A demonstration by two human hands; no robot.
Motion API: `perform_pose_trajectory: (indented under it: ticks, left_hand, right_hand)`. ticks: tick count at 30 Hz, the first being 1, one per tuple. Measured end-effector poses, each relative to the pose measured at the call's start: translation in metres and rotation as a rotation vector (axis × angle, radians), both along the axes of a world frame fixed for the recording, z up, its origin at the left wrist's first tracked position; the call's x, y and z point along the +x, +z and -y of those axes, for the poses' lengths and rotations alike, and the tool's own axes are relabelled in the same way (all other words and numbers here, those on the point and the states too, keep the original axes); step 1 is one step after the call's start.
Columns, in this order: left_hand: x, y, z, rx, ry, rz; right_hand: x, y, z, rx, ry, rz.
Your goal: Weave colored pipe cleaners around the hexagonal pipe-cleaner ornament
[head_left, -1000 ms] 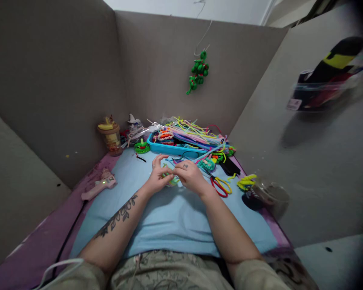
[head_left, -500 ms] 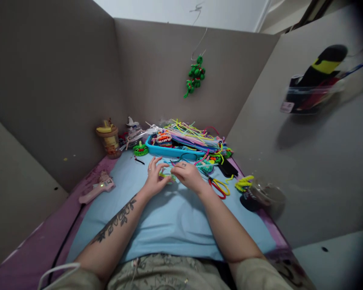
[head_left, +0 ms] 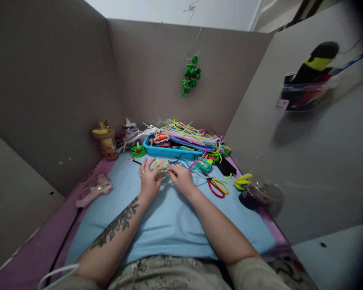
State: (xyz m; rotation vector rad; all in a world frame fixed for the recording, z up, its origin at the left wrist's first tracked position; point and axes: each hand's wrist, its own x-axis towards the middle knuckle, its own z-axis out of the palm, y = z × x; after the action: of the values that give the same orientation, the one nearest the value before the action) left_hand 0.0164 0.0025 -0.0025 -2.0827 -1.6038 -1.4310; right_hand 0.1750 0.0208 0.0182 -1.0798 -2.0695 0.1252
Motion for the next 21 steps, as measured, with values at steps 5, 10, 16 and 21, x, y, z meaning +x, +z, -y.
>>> perform_pose_trajectory:
  ticks: [5,10,16,21]
  left_hand:
    - [0.004,0.0,0.0,-0.033,0.002,-0.06]
    - [0.002,0.002,0.0,-0.003,0.008,-0.094]
    - [0.0,0.004,-0.003,0.013,-0.09,-0.172]
    - [0.001,0.001,-0.006,-0.044,-0.166,-0.137]
  right_hand:
    - [0.0,-0.003,0.001,0.009,0.009,0.038]
    - [0.004,-0.001,0.003,0.193,-0.002,0.218]
    - [0.013,0.001,-0.002,0.338,0.033,0.35]
    - [0.012,-0.001,-0.006,0.284,0.08,0.305]
